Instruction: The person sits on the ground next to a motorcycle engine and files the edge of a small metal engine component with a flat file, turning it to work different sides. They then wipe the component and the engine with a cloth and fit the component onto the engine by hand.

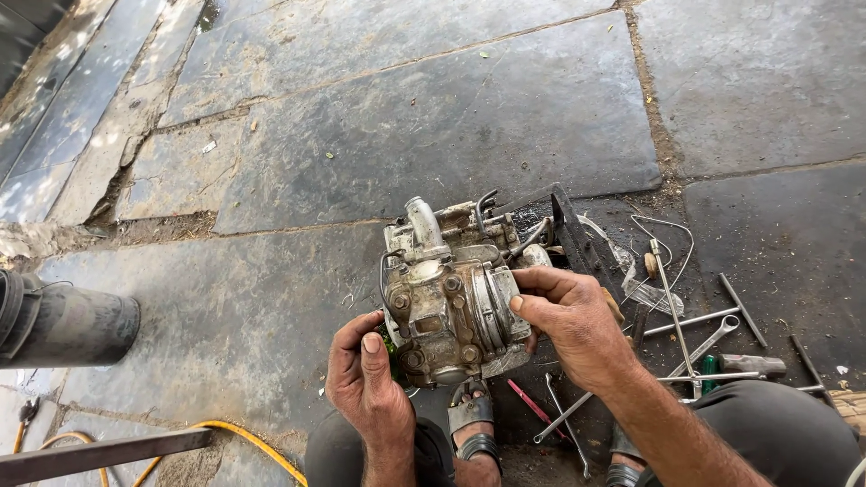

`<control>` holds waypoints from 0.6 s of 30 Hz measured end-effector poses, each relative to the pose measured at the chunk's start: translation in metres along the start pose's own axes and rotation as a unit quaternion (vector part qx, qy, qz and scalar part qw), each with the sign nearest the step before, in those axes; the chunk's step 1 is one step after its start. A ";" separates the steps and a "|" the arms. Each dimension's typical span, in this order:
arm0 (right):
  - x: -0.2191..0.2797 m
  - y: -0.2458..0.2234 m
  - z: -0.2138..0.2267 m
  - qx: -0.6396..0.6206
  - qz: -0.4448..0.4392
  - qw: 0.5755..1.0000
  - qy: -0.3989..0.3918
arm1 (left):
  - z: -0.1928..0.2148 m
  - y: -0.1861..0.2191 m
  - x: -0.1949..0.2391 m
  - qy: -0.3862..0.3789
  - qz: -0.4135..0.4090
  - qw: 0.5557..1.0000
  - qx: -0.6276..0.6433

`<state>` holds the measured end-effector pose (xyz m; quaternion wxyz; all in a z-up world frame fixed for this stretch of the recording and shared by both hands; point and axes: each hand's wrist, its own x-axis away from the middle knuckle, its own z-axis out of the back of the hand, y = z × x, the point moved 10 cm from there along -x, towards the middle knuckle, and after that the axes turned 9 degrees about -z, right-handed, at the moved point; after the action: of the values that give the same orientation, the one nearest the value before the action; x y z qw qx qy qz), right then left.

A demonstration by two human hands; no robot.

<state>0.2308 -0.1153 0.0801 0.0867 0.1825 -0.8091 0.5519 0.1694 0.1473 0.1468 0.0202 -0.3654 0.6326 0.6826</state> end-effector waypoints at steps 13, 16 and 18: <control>-0.001 0.012 0.002 -0.045 -0.005 0.999 -0.012 | 0.005 -0.015 0.006 0.001 0.031 1.000 0.000; 0.000 0.010 -0.001 -0.024 -0.014 0.999 -0.016 | -0.001 -0.004 0.003 -0.005 0.023 1.000 -0.005; -0.002 0.013 0.001 0.016 -0.023 1.000 -0.004 | -0.008 -0.001 0.003 -0.023 0.004 1.000 0.005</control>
<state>0.2271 -0.1115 0.0679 0.0931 0.2046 -0.7961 0.5618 0.1712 0.1394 0.1454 0.0336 -0.3468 0.6369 0.6877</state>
